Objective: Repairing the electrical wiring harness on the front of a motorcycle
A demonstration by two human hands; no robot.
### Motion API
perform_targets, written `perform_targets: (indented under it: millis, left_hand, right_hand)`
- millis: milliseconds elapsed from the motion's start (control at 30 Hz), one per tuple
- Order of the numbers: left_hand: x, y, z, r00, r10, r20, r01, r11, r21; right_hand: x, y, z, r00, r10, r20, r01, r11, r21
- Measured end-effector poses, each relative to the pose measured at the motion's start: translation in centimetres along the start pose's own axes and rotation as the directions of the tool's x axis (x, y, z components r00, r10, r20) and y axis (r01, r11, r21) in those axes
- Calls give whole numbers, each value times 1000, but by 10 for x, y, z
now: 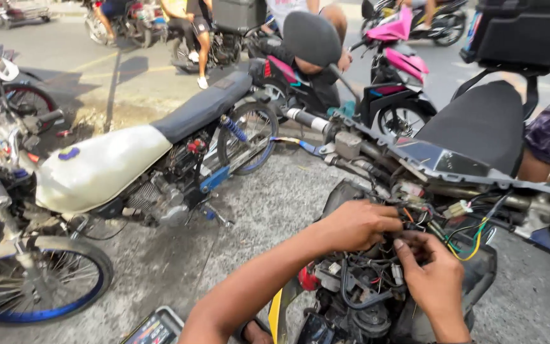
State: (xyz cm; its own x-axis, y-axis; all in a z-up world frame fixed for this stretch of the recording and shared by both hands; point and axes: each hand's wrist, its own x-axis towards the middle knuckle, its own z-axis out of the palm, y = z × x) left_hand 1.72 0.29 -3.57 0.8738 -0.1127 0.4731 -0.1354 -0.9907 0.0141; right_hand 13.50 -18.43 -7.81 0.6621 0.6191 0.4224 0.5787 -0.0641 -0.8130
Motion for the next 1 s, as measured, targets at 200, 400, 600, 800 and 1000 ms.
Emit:
perform_targets:
  millis: [200,400,600,800,1000]
  left_hand:
    - [-11,-4,13,980,69,-186,-69,998,4]
    - [-8,-12,28,882,193,-429,-163,981,106]
    - [-11,-16,30,863,80,-499,-87,996,9]
    - [-9,-9,14,907,-3,-420,-43,994,-98]
    - [-11,-3,3,937,32,-348,-62,995,-75]
  right_hand:
    - [21,7,6,993,63,101,-60,998,-37]
    - [24,-5,2,984,131,119,-127,991,-45]
    - [22,21,33,990,141,14,-137,928,347]
    - [9,17,31,980,193,52,-190,816,546]
    - [11,43,28,976,194,95,-215,820,530]
